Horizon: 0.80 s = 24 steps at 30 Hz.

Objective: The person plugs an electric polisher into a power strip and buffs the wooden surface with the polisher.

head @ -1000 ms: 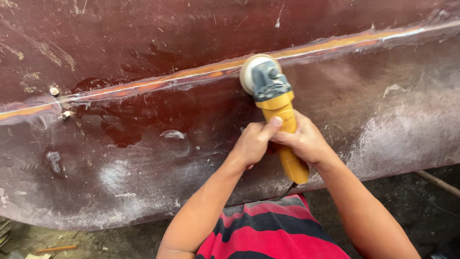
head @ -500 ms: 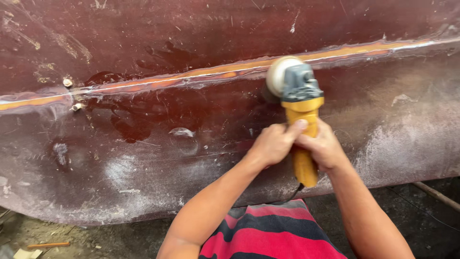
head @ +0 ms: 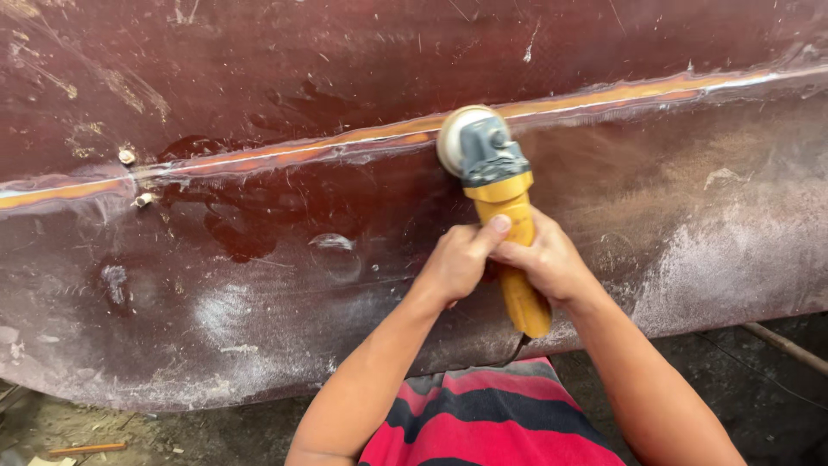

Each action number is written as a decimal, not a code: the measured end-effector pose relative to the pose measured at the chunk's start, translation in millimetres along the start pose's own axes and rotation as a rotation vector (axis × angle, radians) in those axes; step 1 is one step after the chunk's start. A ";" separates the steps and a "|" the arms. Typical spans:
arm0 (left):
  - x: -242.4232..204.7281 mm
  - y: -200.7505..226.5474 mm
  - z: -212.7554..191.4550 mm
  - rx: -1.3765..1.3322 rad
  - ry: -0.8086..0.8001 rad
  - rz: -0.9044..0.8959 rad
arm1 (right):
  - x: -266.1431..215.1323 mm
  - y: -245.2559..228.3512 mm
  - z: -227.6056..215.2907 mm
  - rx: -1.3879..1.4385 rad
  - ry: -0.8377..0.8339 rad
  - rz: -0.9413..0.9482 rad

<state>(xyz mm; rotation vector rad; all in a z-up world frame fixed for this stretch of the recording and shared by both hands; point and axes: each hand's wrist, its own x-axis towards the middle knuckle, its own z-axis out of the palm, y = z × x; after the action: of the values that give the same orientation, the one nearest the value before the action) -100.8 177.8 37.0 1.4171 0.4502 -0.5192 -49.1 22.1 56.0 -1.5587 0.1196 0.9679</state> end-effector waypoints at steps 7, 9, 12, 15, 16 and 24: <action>19.9 13.6 33.0 0.261 -0.039 -0.099 | -11.2 39.0 -41.7 0.158 0.130 -0.026; 16.9 18.8 38.0 0.259 -0.048 -0.063 | -15.3 43.4 -47.2 0.176 0.169 -0.042; 1.3 21.6 17.7 0.345 0.053 0.134 | -24.2 38.8 -46.5 0.231 0.202 -0.017; -14.3 11.7 -52.7 0.776 0.470 0.715 | -22.6 30.8 -33.4 0.249 0.174 0.035; -11.7 8.9 -84.3 0.984 0.550 0.764 | -21.2 28.5 -26.8 0.222 0.147 0.044; -9.3 -38.3 -207.7 1.342 0.491 0.361 | 8.9 0.1 54.3 0.007 -0.019 0.012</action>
<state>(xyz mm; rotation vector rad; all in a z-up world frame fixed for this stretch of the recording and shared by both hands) -128.4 382.0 -10.2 2.8819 0.1750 -0.1113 -70.7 72.7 54.9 -1.5435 0.1198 0.9905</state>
